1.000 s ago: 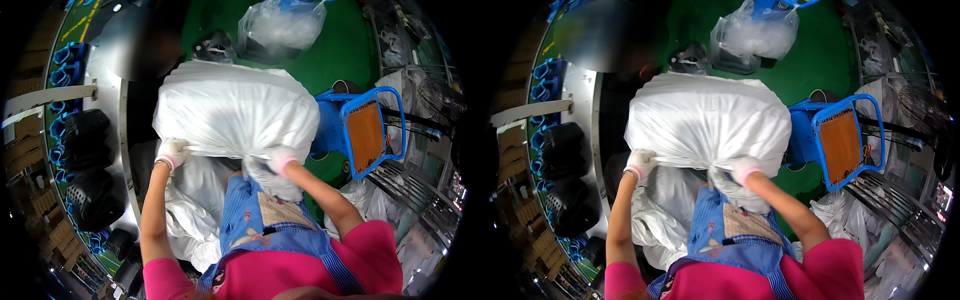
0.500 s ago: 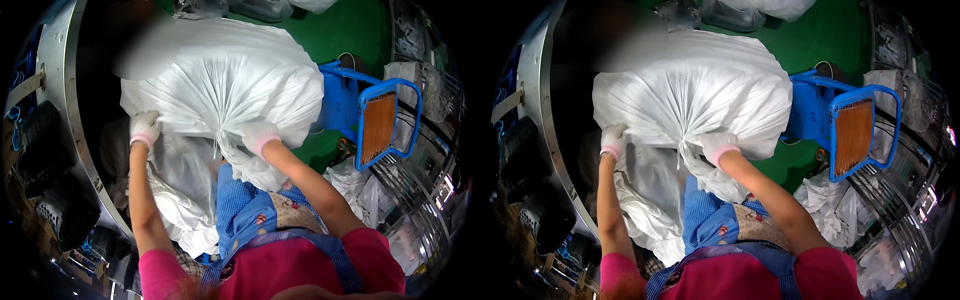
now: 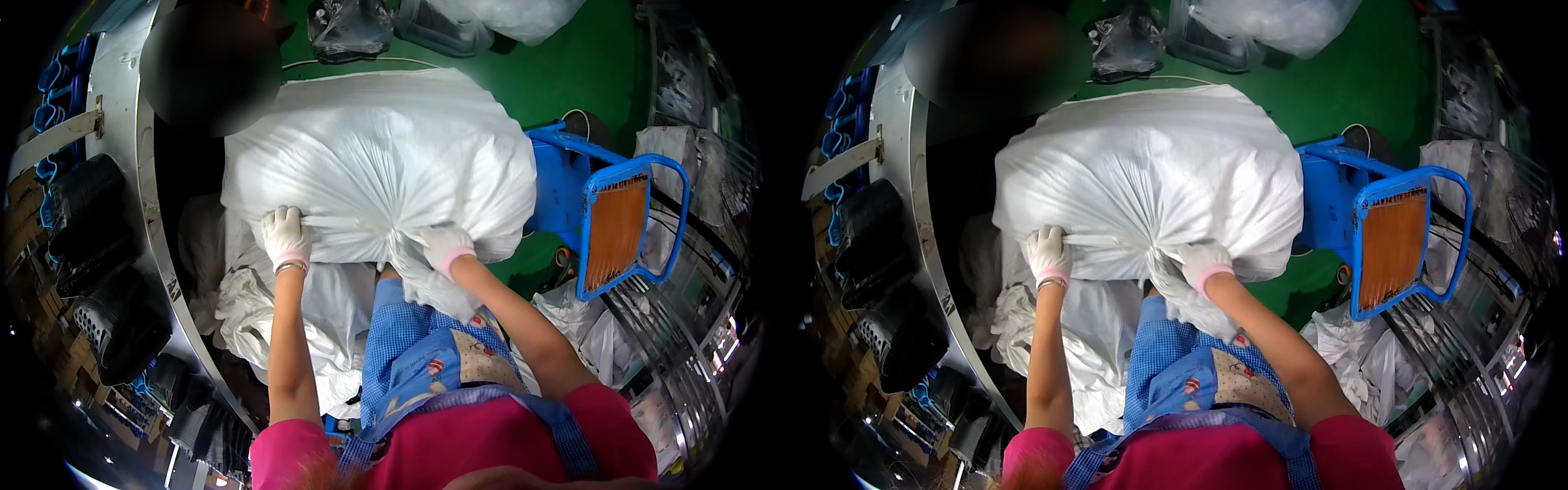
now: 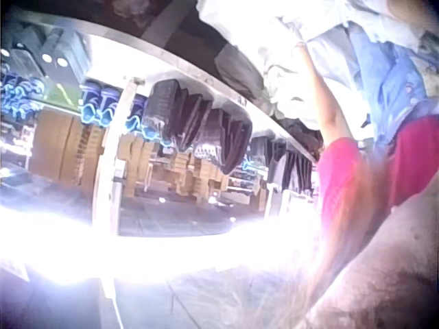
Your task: The person moves various shoe components from a station to a large bag and then sorts footwear items onto a conveyor belt while wearing gloves.
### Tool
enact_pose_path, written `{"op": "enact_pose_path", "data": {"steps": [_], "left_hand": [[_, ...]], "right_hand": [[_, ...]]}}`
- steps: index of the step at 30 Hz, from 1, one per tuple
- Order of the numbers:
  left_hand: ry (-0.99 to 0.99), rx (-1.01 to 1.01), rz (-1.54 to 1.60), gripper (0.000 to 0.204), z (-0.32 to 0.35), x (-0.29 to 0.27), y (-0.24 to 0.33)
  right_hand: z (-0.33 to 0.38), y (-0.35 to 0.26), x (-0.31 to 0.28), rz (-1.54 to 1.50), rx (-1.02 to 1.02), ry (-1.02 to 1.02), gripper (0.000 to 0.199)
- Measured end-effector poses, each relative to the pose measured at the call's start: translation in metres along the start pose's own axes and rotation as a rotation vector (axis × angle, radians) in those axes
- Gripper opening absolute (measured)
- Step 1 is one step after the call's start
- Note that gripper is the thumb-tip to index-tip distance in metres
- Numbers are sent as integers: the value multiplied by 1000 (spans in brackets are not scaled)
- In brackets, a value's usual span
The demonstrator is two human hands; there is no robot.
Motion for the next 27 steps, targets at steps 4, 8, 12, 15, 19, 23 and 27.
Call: {"op": "enact_pose_path", "data": {"steps": [4, 8, 12, 15, 19, 23, 27], "left_hand": [[-106, -204, 72, 20, -16, 10, 4], [-317, -225, 95, 23, -21, 8, 2], [-68, -141, 141, 30, 3, 9, 12], [-143, -79, 97, 33, -5, -4, 17], [28, 246, 76, 38, -58, -48, 51], [-163, 407, 88, 40, -51, -23, 38], [-194, 505, 142, 29, -56, -27, 44]], "right_hand": [[-17, 3, -21, -117, -160, 139, 25], [-9, 29, -72, -137, -162, 184, 27], [-39, 28, -120, 63, -362, 670, 20], [-67, 3, -112, 263, -605, 500, 23], [-80, 14, -96, 377, -634, 362, 29], [-69, 15, -95, 160, -452, 286, 16], [-50, -1, -113, 178, -374, 209, 11]]}}
Point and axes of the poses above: each hand's wrist, its own z-axis away from the middle knuckle, its own x-axis out of the palm, y = z × x, the point moved 3 cm from there along -z, towards the middle knuckle, and after that the axes turned 4 degrees about -z, right-handed, at the moved point
